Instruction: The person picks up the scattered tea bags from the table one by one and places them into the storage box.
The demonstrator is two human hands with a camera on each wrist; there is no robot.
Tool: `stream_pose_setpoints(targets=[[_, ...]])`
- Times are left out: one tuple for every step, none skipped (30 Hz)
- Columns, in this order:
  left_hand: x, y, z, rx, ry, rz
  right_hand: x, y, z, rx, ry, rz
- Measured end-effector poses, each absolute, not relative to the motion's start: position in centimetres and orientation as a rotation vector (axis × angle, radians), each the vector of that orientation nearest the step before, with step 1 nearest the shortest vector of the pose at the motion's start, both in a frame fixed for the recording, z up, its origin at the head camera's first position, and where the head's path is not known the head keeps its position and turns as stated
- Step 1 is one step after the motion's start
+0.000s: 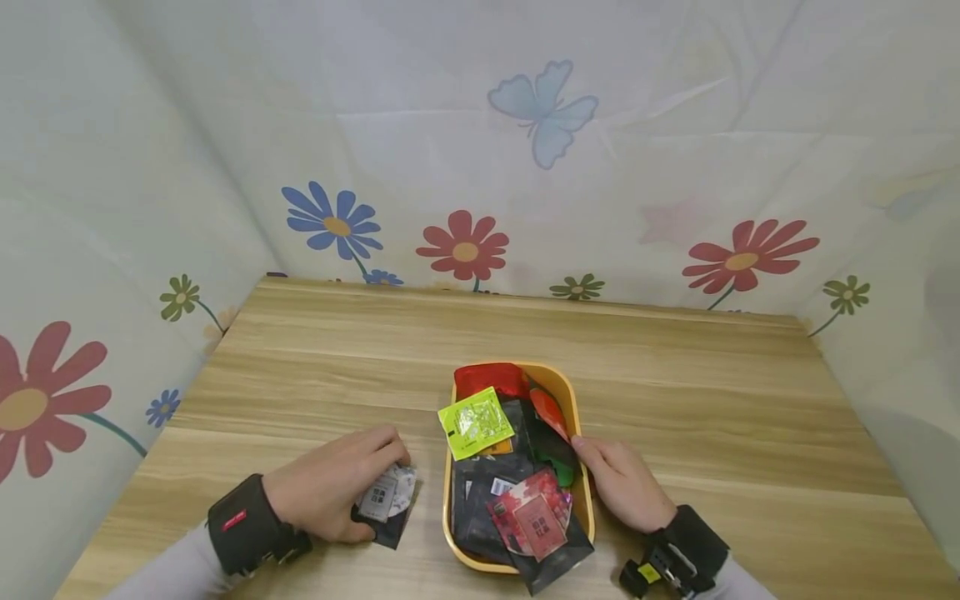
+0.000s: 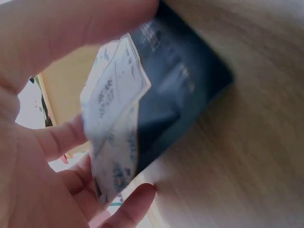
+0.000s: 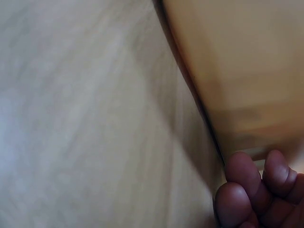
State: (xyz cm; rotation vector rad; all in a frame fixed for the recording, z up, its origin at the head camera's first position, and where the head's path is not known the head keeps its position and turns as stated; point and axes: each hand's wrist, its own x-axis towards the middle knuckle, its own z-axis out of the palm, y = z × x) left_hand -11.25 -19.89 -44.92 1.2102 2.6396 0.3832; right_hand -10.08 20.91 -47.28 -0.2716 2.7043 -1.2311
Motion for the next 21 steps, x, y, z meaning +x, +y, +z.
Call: stream_pose_setpoints(targets=[[-11.3,-19.9,-45.0,1.199,2.634,0.392,-10.1,20.9,-47.3,-0.272,2.705,-1.229],[-11.4,-20.0,-45.0,1.188,2.629,0.403,-10.1,20.9,-47.3,-0.272,2.706,-1.228],[-11.5,-20.0,-45.1,1.18,2.625,0.414,-10.1,20.9,-47.4,-0.274,2.708,-1.227],[-11.5,-20.0,-45.2,1.175,2.624,0.423,-10.1,20.9,-47.4,-0.276,2.711,-1.225],[-11.6,-20.0,-45.2,1.169,2.623,0.435,-10.1,20.9,-47.5,-0.28,2.713,-1.224],[-11.6,-20.1,-45.3,1.161,2.623,0.443,-10.1,20.9,-47.5,-0.283,2.716,-1.223],[-11.6,-20.1,-45.4,1.151,2.625,0.448,-10.1,20.9,-47.6,-0.284,2.718,-1.223],[-11.7,-20.1,-45.5,1.142,2.63,0.455,-10.1,20.9,-47.6,-0.285,2.72,-1.222],[-11.7,-20.1,-45.6,1.133,2.635,0.46,-10.2,20.9,-47.6,-0.287,2.722,-1.221],[-11.8,-20.2,-45.6,1.124,2.642,0.46,-10.2,20.9,-47.7,-0.287,2.723,-1.22],[-11.8,-20.2,-45.7,1.118,2.649,0.46,-10.2,21.0,-47.7,-0.289,2.724,-1.219],[-11.8,-20.2,-45.7,1.105,2.658,0.453,-10.2,21.0,-47.7,-0.289,2.724,-1.218],[-11.9,-20.3,-45.6,1.093,2.666,0.449,-10.2,21.0,-47.7,-0.291,2.724,-1.218],[-12.0,-20.3,-45.5,1.081,2.673,0.448,-10.2,21.0,-47.7,-0.294,2.724,-1.218],[-12.1,-20.3,-45.3,1.069,2.68,0.445,-10.3,21.0,-47.7,-0.296,2.723,-1.22],[-12.2,-20.3,-45.1,1.061,2.691,0.437,-10.3,21.0,-47.8,-0.298,2.724,-1.22],[-12.4,-20.4,-44.7,1.052,2.702,0.432,-10.3,21.0,-47.8,-0.3,2.725,-1.219],[-12.5,-20.4,-44.4,1.044,2.711,0.431,-10.3,21.0,-47.8,-0.302,2.725,-1.22],[-12.7,-20.5,-43.9,1.043,2.725,0.427,-10.3,21.0,-47.9,-0.303,2.724,-1.221],[-12.9,-20.5,-43.4,1.043,2.74,0.416,-10.3,21.0,-47.9,-0.303,2.723,-1.221],[-13.2,-20.5,-42.9,1.05,2.755,0.409,-10.3,21.0,-47.9,-0.302,2.723,-1.22]])
